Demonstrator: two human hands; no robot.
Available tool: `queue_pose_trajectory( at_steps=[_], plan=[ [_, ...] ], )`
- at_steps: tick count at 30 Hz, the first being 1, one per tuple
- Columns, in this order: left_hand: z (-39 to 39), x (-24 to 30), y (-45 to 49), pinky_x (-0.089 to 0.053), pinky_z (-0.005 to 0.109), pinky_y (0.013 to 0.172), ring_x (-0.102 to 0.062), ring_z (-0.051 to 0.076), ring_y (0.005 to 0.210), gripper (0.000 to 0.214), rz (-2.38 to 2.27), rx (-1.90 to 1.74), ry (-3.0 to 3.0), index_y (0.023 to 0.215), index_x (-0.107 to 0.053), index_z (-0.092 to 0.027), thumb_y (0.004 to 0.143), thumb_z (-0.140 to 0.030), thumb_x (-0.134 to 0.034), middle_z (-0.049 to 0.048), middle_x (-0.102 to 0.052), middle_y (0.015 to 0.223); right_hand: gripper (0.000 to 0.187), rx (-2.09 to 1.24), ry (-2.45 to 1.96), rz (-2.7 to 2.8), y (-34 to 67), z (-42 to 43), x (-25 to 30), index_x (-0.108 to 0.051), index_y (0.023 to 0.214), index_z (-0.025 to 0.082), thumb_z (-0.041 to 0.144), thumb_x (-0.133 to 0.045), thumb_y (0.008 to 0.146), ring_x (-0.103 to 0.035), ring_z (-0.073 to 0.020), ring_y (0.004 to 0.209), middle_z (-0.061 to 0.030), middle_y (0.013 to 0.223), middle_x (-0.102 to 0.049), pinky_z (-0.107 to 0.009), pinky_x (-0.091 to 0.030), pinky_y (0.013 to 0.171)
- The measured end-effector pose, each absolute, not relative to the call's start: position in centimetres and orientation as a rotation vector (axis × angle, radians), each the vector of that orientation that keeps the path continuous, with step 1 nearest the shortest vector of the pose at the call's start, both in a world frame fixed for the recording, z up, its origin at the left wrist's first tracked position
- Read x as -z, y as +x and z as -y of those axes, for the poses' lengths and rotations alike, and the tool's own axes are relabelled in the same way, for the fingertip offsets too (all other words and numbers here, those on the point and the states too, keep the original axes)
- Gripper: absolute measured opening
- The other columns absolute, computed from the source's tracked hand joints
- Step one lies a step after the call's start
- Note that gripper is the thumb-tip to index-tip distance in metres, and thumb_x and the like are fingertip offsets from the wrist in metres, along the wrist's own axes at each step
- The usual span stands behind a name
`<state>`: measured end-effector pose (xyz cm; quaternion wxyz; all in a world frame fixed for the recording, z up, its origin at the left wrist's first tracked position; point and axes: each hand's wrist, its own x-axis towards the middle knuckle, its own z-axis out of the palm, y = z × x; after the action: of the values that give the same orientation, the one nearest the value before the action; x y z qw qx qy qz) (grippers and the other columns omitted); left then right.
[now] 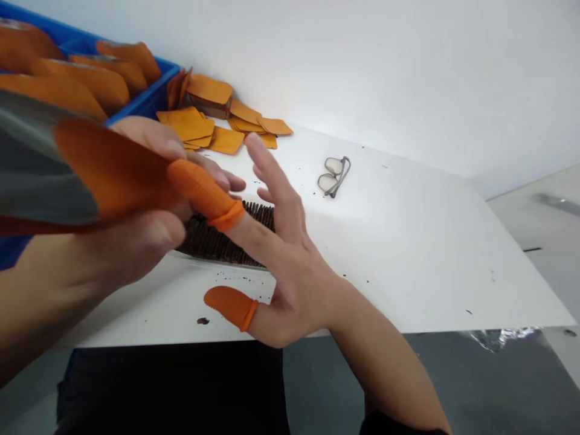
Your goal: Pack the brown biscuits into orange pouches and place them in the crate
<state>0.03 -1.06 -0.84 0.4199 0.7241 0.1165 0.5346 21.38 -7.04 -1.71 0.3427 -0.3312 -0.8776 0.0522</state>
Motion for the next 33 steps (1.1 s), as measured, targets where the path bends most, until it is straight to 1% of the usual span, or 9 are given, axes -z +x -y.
queue_pose_trajectory(
  at_steps=[3, 7, 14, 19, 22, 25, 27, 29, 33],
  plan=[
    [1.4, 0.3, 0.4, -0.07, 0.025, 0.085, -0.08, 0.014, 0.093, 0.009, -0.252, -1.211, 1.735, 0.099, -0.073, -0.024, 0.095, -0.021, -0.081, -0.0077, -0.078, 0.096, 0.093, -0.358, -0.758, 2.279, 21.5, 6.7, 2.1, -0.016, 0.176, 0.041, 0.029, -0.062, 0.096, -0.009, -0.0383, 0.176, 0.0055, 0.187, 0.015, -0.06, -0.028, 0.144],
    [1.9, -0.1, 0.4, -0.07, 0.023, 0.089, -0.082, 0.011, 0.095, 0.01, -0.298, -1.125, 1.613, 0.098, -0.072, -0.029, 0.097, -0.021, -0.078, -0.0137, -0.077, 0.095, 0.101, -0.451, -0.734, 2.289, 21.4, 6.7, 1.8, -0.012, 0.176, 0.045, 0.025, -0.066, 0.093, 0.003, -0.0356, 0.176, 0.0104, 0.186, 0.018, -0.058, -0.032, 0.143],
    [2.0, 0.1, 0.6, -0.072, 0.032, 0.089, -0.082, 0.017, 0.095, 0.015, -0.33, -1.038, 1.694, 0.098, -0.072, -0.026, 0.091, -0.022, -0.085, -0.0075, -0.079, 0.096, 0.106, -0.491, -0.724, 2.312, 21.3, 6.7, 1.4, 0.0, 0.175, 0.052, 0.029, -0.065, 0.094, 0.0, -0.0372, 0.176, 0.0156, 0.186, 0.016, -0.059, -0.027, 0.145],
    [2.1, 0.1, 0.9, -0.07, 0.034, 0.089, -0.079, 0.018, 0.096, 0.017, -0.399, -1.028, 1.7, 0.096, -0.069, -0.026, 0.089, -0.03, -0.085, -0.0061, -0.078, 0.094, 0.104, -0.461, -0.719, 2.303, 21.3, 6.6, 1.2, -0.01, 0.178, 0.04, 0.023, -0.065, 0.092, 0.0, -0.0383, 0.176, 0.0088, 0.187, 0.009, -0.062, -0.026, 0.145],
    [2.0, 0.1, 0.9, -0.068, 0.033, 0.089, -0.078, 0.017, 0.096, 0.019, -0.412, -1.022, 1.674, 0.095, -0.07, -0.027, 0.087, -0.03, -0.087, -0.0069, -0.078, 0.095, 0.101, -0.465, -0.709, 2.307, 21.4, 6.6, 1.1, -0.014, 0.178, 0.038, 0.025, -0.068, 0.092, -0.006, -0.0398, 0.176, 0.0075, 0.187, 0.01, -0.061, -0.027, 0.145],
    [1.9, 0.1, 0.9, -0.068, 0.032, 0.089, -0.078, 0.017, 0.096, 0.018, -0.394, -1.018, 1.677, 0.094, -0.071, -0.027, 0.087, -0.03, -0.087, -0.0065, -0.079, 0.095, 0.101, -0.418, -0.726, 2.316, 21.6, 6.5, 1.1, -0.017, 0.177, 0.037, 0.029, -0.07, 0.092, 0.0, -0.0401, 0.176, 0.0078, 0.188, 0.008, -0.062, -0.024, 0.145],
    [1.8, -0.1, 0.8, -0.067, 0.032, 0.092, -0.078, 0.017, 0.1, 0.017, -0.378, -1.02, 1.705, 0.096, -0.072, -0.027, 0.088, -0.029, -0.086, -0.006, -0.079, 0.097, 0.101, -0.374, -0.751, 2.335, 21.8, 6.6, 1.2, -0.016, 0.177, 0.039, 0.026, -0.067, 0.091, 0.0, -0.0405, 0.176, 0.009, 0.188, 0.009, -0.063, -0.027, 0.144],
    [1.7, -0.3, 0.7, -0.067, 0.032, 0.094, -0.078, 0.018, 0.103, 0.015, -0.36, -1.008, 1.745, 0.096, -0.071, -0.027, 0.089, -0.028, -0.084, -0.0057, -0.079, 0.098, 0.099, -0.353, -0.762, 2.335, 22.0, 6.7, 1.3, -0.019, 0.176, 0.04, 0.022, -0.063, 0.089, -0.012, -0.0407, 0.175, 0.0094, 0.188, 0.01, -0.064, -0.032, 0.142],
    [1.5, -0.1, 0.6, -0.067, 0.033, 0.08, -0.077, 0.02, 0.094, 0.027, -0.472, -1.01, 1.792, 0.1, -0.069, -0.025, 0.086, -0.038, -0.088, -0.0019, -0.078, 0.098, 0.097, -0.202, -0.813, 2.219, 22.3, 7.0, 1.3, -0.026, 0.175, 0.042, 0.028, -0.065, 0.087, -0.02, -0.04, 0.174, 0.0096, 0.188, -0.009, -0.065, -0.041, 0.136]
  ],
)
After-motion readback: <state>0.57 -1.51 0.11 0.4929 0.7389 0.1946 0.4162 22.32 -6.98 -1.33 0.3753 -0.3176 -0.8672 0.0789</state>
